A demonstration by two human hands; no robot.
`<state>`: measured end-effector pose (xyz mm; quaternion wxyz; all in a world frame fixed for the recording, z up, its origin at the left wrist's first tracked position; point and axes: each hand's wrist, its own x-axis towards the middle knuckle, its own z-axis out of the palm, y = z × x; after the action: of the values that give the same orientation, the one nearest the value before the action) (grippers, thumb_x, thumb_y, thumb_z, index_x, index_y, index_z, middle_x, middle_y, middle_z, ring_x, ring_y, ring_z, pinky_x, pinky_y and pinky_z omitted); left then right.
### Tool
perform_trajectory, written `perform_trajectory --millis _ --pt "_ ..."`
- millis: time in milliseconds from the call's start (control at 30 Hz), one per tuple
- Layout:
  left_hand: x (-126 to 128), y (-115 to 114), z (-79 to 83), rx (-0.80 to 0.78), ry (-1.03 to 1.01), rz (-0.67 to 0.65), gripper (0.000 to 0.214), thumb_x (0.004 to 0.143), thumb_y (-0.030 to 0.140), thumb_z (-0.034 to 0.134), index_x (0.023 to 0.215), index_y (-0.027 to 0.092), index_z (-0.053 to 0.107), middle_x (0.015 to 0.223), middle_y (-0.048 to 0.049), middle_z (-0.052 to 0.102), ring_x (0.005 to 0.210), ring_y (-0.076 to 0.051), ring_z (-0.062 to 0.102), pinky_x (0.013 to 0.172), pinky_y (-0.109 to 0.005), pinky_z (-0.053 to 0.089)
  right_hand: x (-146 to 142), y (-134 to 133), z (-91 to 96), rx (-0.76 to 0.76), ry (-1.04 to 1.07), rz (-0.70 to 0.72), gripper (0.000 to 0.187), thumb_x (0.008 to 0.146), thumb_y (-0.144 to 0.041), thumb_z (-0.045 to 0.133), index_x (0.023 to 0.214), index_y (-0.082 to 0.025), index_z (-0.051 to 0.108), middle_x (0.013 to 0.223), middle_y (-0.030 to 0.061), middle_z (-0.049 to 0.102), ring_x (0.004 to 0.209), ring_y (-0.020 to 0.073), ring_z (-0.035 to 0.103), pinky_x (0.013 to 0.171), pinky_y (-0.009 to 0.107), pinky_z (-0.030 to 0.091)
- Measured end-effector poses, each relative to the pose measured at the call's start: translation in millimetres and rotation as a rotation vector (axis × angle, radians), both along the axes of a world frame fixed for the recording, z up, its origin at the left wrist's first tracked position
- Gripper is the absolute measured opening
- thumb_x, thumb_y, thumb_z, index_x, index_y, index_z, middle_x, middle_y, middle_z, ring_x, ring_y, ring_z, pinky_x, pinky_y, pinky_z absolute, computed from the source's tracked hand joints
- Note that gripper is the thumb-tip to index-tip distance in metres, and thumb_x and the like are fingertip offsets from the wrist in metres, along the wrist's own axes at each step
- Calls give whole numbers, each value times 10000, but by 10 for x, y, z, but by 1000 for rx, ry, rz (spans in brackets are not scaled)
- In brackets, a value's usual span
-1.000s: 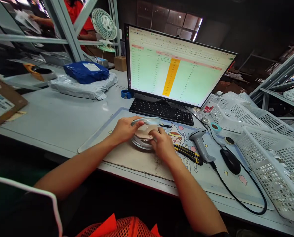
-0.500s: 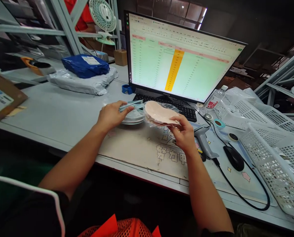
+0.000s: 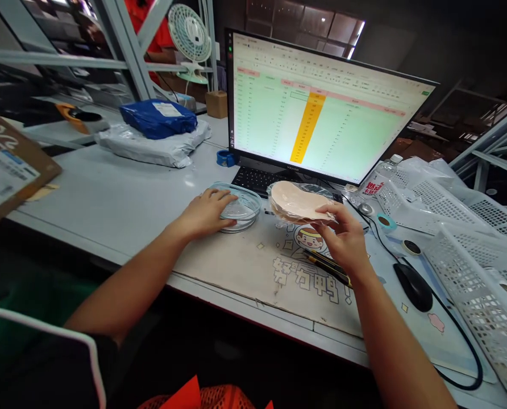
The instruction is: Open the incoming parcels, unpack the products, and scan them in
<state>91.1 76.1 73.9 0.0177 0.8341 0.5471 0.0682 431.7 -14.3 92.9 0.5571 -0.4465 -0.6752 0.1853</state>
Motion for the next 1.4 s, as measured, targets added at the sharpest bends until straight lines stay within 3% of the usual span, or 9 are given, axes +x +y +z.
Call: perform_trajectory --millis 133,267,467,567,700,933,1167,1300,1400 --pt "204 -89 -38 84 37 77 661 953 366 670 1568 184 510 1642 -156 498 1456 -421 447 1177 -684 381 28 -10 -239 66 22 -75 241 870 -351 850 1070 -280 737 1143 46 660 1090 228 679 879 377 657" --pt "239 -82 -95 133 36 72 632 948 314 652 1546 148 530 1602 -183 523 1484 -427 428 1257 -671 266 13 -76 -468 93 18 -99 229 885 -308 822 1092 -267 731 1191 64 667 1137 236 673 899 377 638" --pt "194 31 -114 116 -125 -61 772 940 630 666 1604 278 490 1728 -112 394 1618 -444 247 1302 -720 126 18 -174 -457 122 26 -86 232 895 -294 806 1109 -279 719 1271 81 658 1222 262 650 902 375 623" --pt "320 36 -153 176 -123 -64 809 894 642 738 1583 274 525 1734 -126 384 1627 -476 212 1286 -768 55 -1 -190 -445 128 -3 -69 232 900 -303 802 1116 -279 720 1294 97 657 1235 276 642 908 387 618" --pt "440 2 -196 96 -90 -27 697 992 482 645 1626 251 469 1750 -138 347 1605 -515 255 1223 -845 133 -42 -203 -475 120 -26 -46 234 910 -312 794 1127 -272 717 1322 108 640 1264 277 627 954 406 607" --pt "447 -44 -164 115 -60 -9 722 932 138 588 1636 230 459 1716 -137 415 1574 -413 387 1282 -700 254 -86 -220 -490 113 -81 -2 225 939 -250 759 1157 -276 711 1320 93 628 1243 241 632 916 341 582" --pt "351 -24 -184 106 -106 -47 657 980 286 621 1621 231 485 1717 -129 417 1590 -426 348 1294 -708 219 -98 -226 -476 141 -116 -53 244 910 -218 746 1146 -268 714 1322 103 636 1231 259 648 859 339 596" --pt "216 -33 -79 72 -323 -177 672 957 477 657 1562 206 550 1713 -141 419 1619 -442 284 1319 -698 152 -139 -259 -432 254 -204 -107 286 891 -151 688 1145 -281 702 1328 96 644 1229 278 654 950 418 589" --pt "311 -133 72 -4 -754 -290 726 961 603 630 1551 193 531 1628 -165 529 1541 -391 445 1301 -606 313 -211 -292 -413 351 -270 -149 338 878 -116 673 1162 -298 692 1262 93 653 1171 290 671 986 483 579"
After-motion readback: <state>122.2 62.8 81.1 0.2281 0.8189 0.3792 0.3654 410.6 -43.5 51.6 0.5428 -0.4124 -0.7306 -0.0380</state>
